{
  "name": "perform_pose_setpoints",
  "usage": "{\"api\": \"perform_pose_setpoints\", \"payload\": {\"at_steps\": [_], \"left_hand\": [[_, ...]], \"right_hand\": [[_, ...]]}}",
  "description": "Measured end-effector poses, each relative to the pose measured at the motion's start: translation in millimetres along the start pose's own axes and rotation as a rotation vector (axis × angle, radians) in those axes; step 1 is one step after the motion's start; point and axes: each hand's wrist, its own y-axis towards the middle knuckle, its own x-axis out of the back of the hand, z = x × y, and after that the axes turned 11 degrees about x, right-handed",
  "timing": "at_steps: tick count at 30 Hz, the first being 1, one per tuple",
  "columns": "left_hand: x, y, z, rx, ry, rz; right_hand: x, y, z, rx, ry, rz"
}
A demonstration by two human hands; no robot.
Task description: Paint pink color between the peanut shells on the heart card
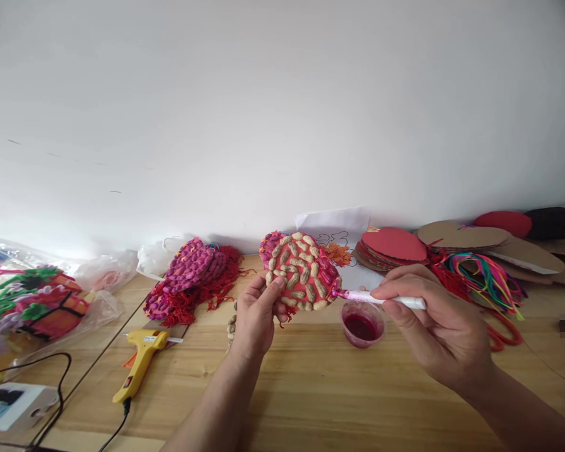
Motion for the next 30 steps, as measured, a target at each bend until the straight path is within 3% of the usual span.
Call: {"api": "perform_pose_setpoints", "payload": {"at_steps": [12,23,30], "left_hand": [[0.7,-3.9,0.7,-0.128,0.055,0.005],[-1.2,-7.4,-2.5,-0.155,0.088,-0.011],[-0.2,-6.1,-1.0,-0.163,0.090,-0.004]], "right_hand": [[-2.0,0.3,0.1,-0.028,-0.007,-0.022],[-1.9,0.3,-0.6,-0.076,0.003,-0.048],[-3.5,0.6,-1.1,-0.034,-0.009,0.010]]}}
